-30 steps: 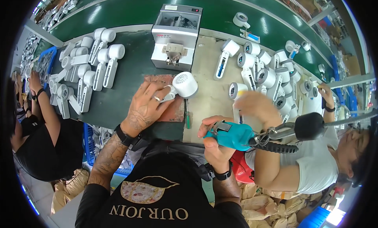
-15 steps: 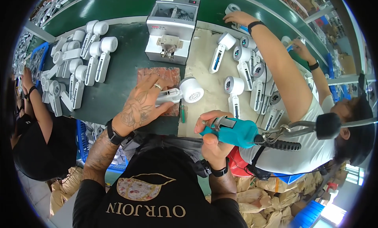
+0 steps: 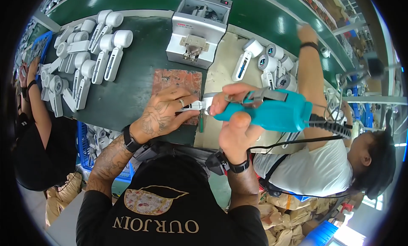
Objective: The person picks up a white plastic fan, fits a battery and a cover into the handle, and uses a teal power tool to drive a screw into the casing. They then set the assembled fan aside and repeat the process with another component.
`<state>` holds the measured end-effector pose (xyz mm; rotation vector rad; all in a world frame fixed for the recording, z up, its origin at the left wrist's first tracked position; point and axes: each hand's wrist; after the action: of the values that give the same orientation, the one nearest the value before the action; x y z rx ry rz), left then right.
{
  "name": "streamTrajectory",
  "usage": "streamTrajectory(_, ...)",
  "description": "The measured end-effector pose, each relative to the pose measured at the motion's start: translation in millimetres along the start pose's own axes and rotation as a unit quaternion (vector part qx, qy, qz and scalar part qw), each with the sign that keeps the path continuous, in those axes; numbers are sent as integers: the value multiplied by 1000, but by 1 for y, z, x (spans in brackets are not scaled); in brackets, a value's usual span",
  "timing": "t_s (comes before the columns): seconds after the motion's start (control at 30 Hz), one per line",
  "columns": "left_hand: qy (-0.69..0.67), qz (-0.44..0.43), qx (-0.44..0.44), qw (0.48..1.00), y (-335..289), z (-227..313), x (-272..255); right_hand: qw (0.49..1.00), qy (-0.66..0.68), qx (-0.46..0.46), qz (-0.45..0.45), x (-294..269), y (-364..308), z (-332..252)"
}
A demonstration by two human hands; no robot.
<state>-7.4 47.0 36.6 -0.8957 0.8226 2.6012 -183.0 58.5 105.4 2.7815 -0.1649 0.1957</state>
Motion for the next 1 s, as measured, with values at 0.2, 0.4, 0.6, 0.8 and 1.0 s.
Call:
streamTrajectory(0.2,0,21,30,999,-2,-7,-1,1000,10,-8,-26,20,2,12)
streamTrajectory(0.4,-16,30,8,999,-6,-11,7,999,17,-20,-35,23,3,23)
streamTrajectory(0.6,-9,33,23,999,-3,-15,6,999,21,-22,-44,23,4,32)
streamTrajectory(0.8,9,43,36,998,-3,-12,4,998,23,-35,-50,22,3,33)
streamTrajectory(1.0,-2,37,38,999,-3,-15,6,997,9,-46,-63,22,5,34)
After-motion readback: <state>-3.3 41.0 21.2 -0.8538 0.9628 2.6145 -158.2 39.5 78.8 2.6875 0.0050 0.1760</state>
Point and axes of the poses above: each hand's wrist, its own y-axis towards the middle knuckle, its own x-axis out of the palm, z = x × y
